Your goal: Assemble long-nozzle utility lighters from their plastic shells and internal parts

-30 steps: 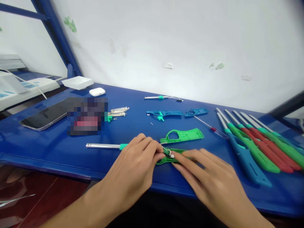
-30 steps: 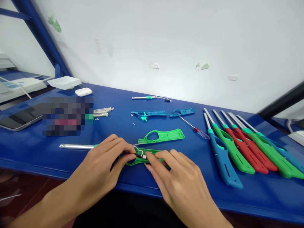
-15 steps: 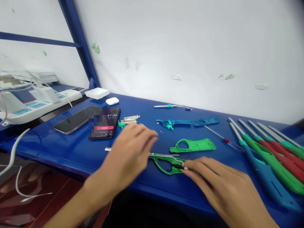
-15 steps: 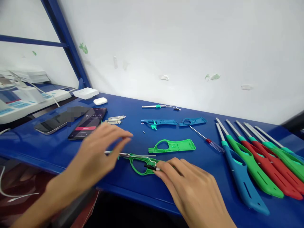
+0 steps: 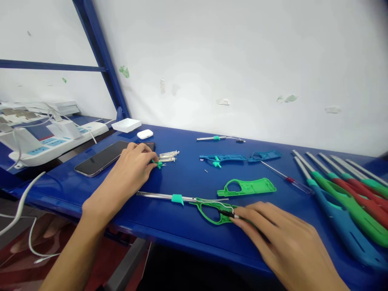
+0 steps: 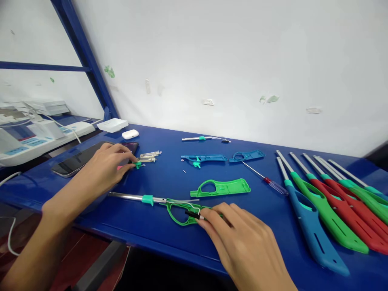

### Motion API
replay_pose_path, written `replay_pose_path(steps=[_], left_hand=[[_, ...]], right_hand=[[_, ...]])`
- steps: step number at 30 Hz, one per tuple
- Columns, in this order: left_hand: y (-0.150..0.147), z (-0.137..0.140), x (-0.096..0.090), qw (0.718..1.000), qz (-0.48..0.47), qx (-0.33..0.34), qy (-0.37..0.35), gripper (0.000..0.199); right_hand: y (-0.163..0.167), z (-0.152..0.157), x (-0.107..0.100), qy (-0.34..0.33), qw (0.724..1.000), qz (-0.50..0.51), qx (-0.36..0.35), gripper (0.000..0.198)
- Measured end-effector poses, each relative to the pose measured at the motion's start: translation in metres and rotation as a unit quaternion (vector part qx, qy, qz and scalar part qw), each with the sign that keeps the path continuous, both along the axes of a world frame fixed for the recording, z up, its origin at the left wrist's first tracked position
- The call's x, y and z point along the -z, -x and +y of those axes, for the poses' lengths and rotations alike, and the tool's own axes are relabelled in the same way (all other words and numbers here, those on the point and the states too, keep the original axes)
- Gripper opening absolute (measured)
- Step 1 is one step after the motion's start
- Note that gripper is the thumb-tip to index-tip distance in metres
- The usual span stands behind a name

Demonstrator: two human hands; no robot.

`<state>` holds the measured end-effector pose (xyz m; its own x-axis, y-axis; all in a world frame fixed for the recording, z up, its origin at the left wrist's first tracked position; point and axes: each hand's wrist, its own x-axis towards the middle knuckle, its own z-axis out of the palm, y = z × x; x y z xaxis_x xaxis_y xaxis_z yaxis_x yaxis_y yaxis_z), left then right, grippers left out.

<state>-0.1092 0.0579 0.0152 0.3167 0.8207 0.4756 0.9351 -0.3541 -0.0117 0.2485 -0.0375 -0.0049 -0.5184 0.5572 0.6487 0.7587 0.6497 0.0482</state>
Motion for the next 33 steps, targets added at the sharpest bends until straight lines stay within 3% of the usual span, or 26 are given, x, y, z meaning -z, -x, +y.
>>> replay_pose_path(steps=[11,17,20,25,33], left_hand=[[-0.008,-0.004,-0.001,1.0,0.002,0.013,-0.017,0.027],[-0.032,-0.042,-0.016,0.997,-0.056,0.044,-0.035,0.015],[-0.061,-0.066,-0.015,0.984,-0.144,0.106,0.005,0.013],[-0.1,-0.078,0.0,0.949,-0.184,0.256,0.025,0.006],[-0.101,-0.072,0.007,0.934,-0.223,0.276,0.037,0.014]], right_hand=[[-0.001,-0.003,0.004,0.032,0.999,0.009,0.004,0.024],[-0.002,-0.003,0.004,0.047,0.999,0.014,0.008,0.02],[-0.002,-0.003,0.005,0.052,0.999,0.014,0.005,0.02],[-0.001,-0.003,0.006,0.055,0.998,0.027,0.005,0.018],[-0.001,-0.004,0.008,0.069,0.997,0.029,0.005,0.015]])
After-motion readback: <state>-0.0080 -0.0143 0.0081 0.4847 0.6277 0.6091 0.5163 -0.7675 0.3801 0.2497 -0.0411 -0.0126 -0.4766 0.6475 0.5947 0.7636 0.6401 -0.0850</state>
